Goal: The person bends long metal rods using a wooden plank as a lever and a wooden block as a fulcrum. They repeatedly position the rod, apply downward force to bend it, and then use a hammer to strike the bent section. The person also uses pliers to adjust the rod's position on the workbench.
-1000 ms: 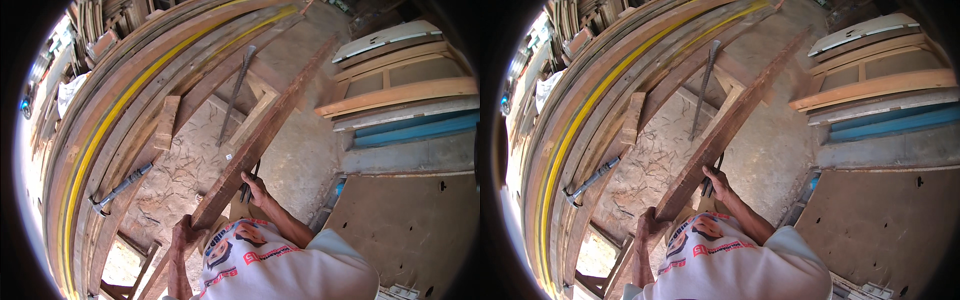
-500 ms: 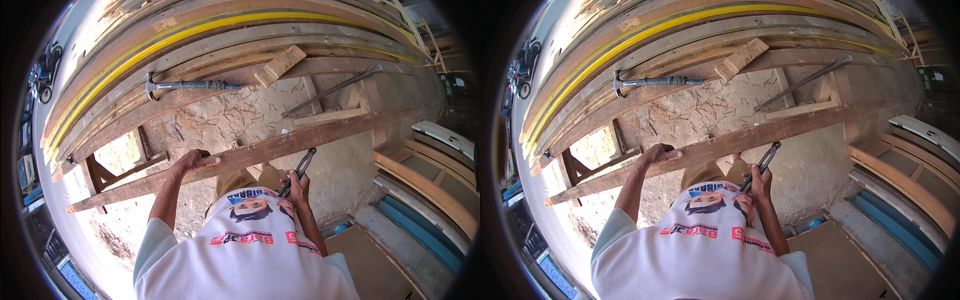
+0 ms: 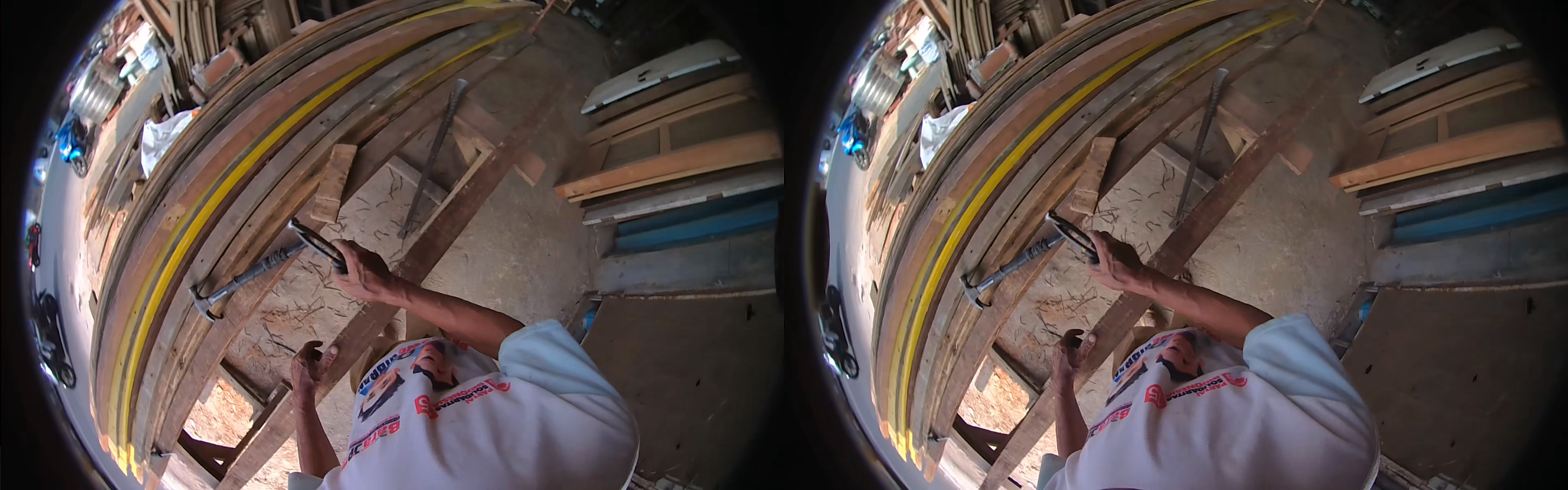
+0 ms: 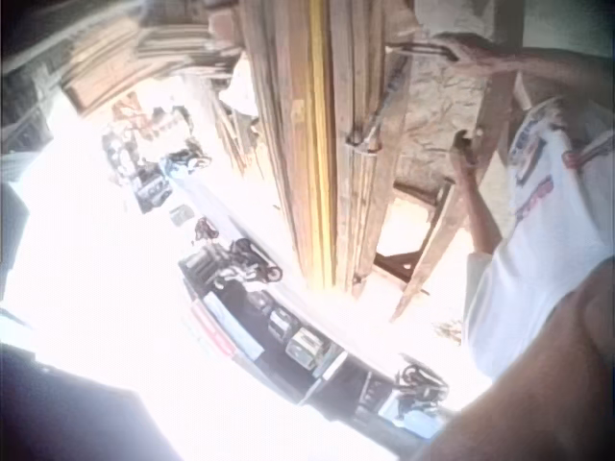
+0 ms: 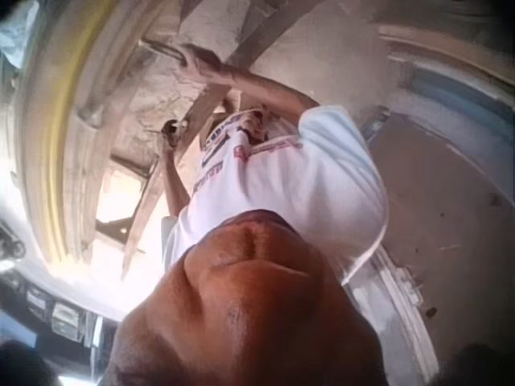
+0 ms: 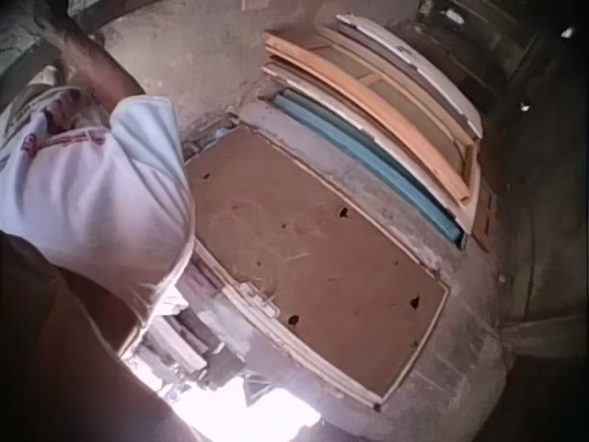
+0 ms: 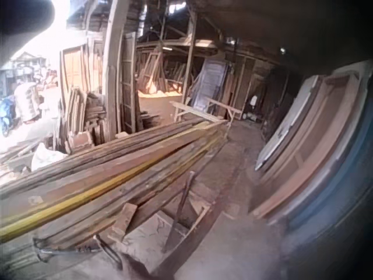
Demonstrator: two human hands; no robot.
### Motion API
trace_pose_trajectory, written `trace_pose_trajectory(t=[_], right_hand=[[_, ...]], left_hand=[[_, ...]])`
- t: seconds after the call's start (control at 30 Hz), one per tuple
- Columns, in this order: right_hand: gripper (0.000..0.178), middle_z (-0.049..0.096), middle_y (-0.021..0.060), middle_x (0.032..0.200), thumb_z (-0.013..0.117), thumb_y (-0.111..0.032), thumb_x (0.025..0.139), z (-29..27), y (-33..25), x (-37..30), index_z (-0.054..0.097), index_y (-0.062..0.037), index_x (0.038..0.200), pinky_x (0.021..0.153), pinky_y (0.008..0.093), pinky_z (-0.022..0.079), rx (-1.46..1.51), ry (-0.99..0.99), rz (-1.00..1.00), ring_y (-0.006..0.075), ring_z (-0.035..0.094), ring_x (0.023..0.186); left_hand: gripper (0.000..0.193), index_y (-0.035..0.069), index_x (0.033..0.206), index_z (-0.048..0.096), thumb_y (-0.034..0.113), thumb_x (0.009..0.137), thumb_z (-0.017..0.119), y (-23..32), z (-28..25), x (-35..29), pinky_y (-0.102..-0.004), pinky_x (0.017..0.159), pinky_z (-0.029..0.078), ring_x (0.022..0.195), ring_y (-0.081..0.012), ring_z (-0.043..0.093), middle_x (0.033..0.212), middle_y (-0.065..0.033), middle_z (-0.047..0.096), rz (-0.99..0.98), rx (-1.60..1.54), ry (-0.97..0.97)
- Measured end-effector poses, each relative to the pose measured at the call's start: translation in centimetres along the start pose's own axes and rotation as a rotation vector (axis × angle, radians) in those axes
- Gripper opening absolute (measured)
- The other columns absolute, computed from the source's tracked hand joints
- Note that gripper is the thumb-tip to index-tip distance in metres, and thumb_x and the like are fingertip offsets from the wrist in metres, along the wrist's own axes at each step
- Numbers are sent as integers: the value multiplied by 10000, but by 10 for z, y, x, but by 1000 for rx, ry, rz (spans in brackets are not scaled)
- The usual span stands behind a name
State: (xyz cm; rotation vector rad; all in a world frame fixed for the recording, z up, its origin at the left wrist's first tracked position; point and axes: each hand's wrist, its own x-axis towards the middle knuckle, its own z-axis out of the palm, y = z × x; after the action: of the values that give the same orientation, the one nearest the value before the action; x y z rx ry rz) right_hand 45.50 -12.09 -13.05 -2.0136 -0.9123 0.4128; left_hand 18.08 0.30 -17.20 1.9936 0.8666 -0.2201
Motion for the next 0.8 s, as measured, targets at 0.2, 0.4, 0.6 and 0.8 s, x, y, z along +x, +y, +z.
trace_pose_trajectory(t=[0.2,0.4,0.6,0.8], right_hand=[[652,549,265,1304,646,-123,895,27,-33,104,390,-1,1482,943,483,504,-84,-85,-55,409,582,1184],[678,475,274,1439,589,-167,949,77,8,124,329,34,1543,1111,535,350,-190,-195,-91,424,477,1317],[580,543,236,1287,692,-354,899,81,-17,89,564,40,1304,1062,549,346,-392,166,-547,381,522,1215],[271,602,159,1097,611,-246,894,111,-25,89,630,-36,1065,1004,506,397,-529,-6,-541,313,555,1140]], left_hand=[[677,-6,1168,689,570,834,813,0,0,14,-372,702,538,746,-224,677,824,-135,724,130,5,-4],[654,-13,1166,686,526,827,837,-10,1,7,-362,688,538,745,-212,672,816,-139,715,118,-34,25],[622,-28,1118,697,484,807,863,-14,7,15,-359,656,545,680,-221,675,753,-128,701,209,8,70],[633,-27,1153,692,467,803,876,1,3,11,-341,652,536,702,-193,668,780,-124,710,129,-82,26]])
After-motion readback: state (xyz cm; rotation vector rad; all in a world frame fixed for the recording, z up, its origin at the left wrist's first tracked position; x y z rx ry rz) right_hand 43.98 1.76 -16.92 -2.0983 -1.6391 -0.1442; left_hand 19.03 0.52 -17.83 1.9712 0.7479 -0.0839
